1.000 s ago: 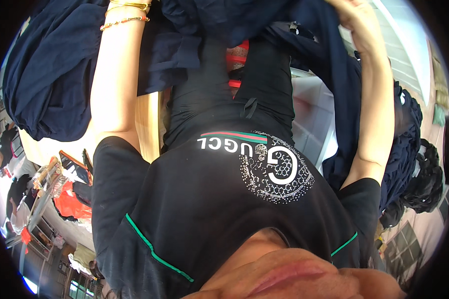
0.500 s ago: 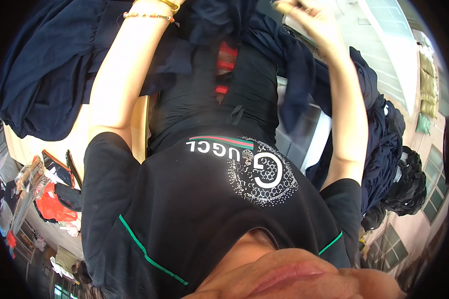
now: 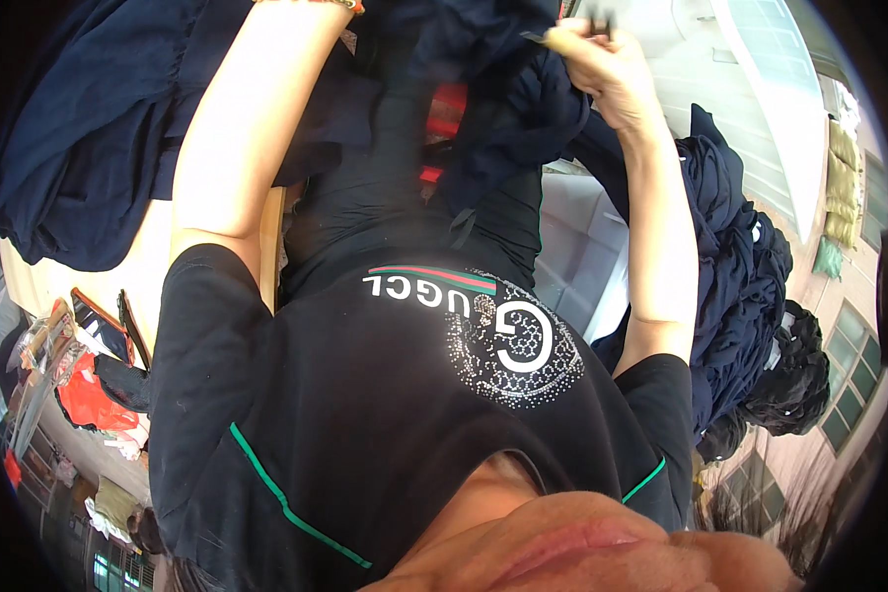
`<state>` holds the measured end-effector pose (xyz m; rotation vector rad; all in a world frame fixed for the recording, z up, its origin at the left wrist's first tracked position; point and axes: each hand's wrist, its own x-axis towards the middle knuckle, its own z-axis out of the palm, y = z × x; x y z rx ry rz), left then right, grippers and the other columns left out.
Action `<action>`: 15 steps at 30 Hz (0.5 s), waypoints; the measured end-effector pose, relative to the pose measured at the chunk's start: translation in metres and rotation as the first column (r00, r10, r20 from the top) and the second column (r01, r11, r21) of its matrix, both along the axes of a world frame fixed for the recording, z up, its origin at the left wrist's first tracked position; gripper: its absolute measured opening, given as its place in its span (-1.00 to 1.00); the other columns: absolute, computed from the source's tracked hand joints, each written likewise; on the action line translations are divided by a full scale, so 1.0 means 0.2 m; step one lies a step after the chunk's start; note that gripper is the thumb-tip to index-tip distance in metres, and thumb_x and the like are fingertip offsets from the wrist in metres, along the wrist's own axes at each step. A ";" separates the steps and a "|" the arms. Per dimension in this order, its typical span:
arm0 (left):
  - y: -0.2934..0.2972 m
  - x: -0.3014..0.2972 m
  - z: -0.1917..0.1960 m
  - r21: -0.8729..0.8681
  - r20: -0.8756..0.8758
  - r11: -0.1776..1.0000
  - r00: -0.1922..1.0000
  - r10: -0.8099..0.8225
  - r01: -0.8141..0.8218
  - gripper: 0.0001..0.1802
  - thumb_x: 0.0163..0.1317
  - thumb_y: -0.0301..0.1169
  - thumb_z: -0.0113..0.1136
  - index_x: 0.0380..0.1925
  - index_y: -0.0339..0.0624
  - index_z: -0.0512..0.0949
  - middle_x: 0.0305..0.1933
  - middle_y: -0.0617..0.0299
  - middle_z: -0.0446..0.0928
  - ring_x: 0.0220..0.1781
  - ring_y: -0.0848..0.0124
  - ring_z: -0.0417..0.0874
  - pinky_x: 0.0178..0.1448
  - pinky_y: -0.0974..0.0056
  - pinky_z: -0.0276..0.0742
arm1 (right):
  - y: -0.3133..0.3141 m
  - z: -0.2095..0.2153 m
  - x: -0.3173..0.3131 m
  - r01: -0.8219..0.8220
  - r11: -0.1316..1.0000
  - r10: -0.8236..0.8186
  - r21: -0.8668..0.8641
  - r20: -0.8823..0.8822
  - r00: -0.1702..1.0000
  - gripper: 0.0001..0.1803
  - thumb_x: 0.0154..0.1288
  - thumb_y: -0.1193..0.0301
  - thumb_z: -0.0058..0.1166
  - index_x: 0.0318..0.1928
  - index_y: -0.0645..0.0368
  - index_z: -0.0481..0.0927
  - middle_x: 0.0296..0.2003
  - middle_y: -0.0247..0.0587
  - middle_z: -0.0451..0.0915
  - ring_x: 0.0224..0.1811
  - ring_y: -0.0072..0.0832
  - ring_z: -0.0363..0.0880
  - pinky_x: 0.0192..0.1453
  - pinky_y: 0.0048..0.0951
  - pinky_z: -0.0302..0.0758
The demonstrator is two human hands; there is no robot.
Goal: Trimming excess threads from dark blue garments using small scissors.
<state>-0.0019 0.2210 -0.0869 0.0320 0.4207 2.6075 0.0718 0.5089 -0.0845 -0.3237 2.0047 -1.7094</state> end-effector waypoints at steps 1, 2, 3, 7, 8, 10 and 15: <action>-0.03 -0.03 -0.03 0.069 -0.111 0.996 0.992 -0.054 0.062 -0.57 0.41 -0.55 0.12 0.24 -0.50 0.40 0.20 -0.19 0.61 0.25 0.07 0.65 0.42 0.06 0.56 | 0.07 -0.04 -0.04 0.030 0.969 -0.003 -0.246 0.109 0.994 -0.82 0.50 0.29 0.20 -0.21 0.13 0.68 -0.69 -0.66 0.26 -0.71 -0.79 0.08 -0.57 -0.62 -0.01; -0.08 -0.07 -0.08 0.129 -0.225 0.984 0.970 -0.095 0.126 -0.53 0.42 -0.53 0.13 0.29 -0.47 0.38 0.23 -0.20 0.59 0.25 0.07 0.64 0.40 0.05 0.57 | 0.16 -0.08 -0.10 0.079 0.878 0.027 -0.472 0.214 0.976 -0.75 0.55 0.28 0.12 -0.30 0.11 0.64 -0.72 -0.64 0.22 -0.73 -0.76 0.06 -0.58 -0.61 0.01; -0.12 -0.09 -0.10 0.073 -0.364 0.962 0.905 -0.220 0.263 -0.41 0.41 -0.47 0.18 0.40 -0.39 0.32 0.32 -0.20 0.52 0.33 0.08 0.57 0.45 0.04 0.48 | 0.21 -0.06 -0.13 0.056 0.799 0.082 -0.598 0.201 0.976 -0.70 0.58 0.27 0.06 -0.37 0.08 0.57 -0.75 -0.61 0.19 -0.75 -0.73 0.05 -0.57 -0.60 0.04; 0.12 0.17 0.03 -0.839 -0.233 0.395 0.903 0.361 -0.374 -0.27 0.34 -0.39 0.26 0.48 -0.33 0.28 0.39 -0.15 0.46 0.49 0.15 0.41 0.52 0.15 0.25 | 0.32 0.01 -0.18 0.115 0.572 0.161 -0.812 0.248 0.955 -0.66 0.59 0.26 0.02 -0.42 0.06 0.47 -0.76 -0.57 0.21 -0.74 -0.70 0.09 -0.51 -0.61 0.11; 0.10 0.17 -0.05 -0.838 -0.233 0.394 0.901 0.366 -0.377 -0.27 0.34 -0.39 0.26 0.48 -0.33 0.28 0.39 -0.15 0.46 0.49 0.15 0.41 0.52 0.15 0.25 | 0.34 -0.01 -0.20 0.102 0.526 0.208 -0.844 0.244 0.947 -0.68 0.58 0.26 0.05 -0.40 0.08 0.49 -0.74 -0.57 0.26 -0.72 -0.71 0.14 -0.50 -0.62 0.11; 0.09 0.14 -0.17 -0.789 -0.522 0.270 0.834 0.179 -0.551 -0.37 0.32 -0.42 0.27 0.39 -0.33 0.41 0.30 -0.07 0.53 0.37 0.23 0.50 0.43 0.29 0.34 | 0.37 0.02 -0.18 0.194 0.537 0.059 -0.821 0.266 0.962 -0.60 0.60 0.21 0.05 -0.48 0.05 0.47 -0.74 -0.58 0.21 -0.75 -0.72 0.09 -0.61 -0.62 0.08; 0.28 0.37 -0.16 -0.770 -0.612 0.125 0.668 -0.423 -0.626 -0.40 0.22 -0.29 0.41 0.21 -0.34 0.51 0.11 -0.04 0.59 0.24 0.16 0.59 0.34 0.20 0.50 | 0.35 0.02 -0.20 0.413 0.473 -0.136 -0.778 0.399 0.907 -0.39 0.64 0.07 -0.04 -0.66 -0.06 0.28 -0.78 -0.55 0.03 -0.81 -0.68 -0.04 -0.73 -0.60 -0.02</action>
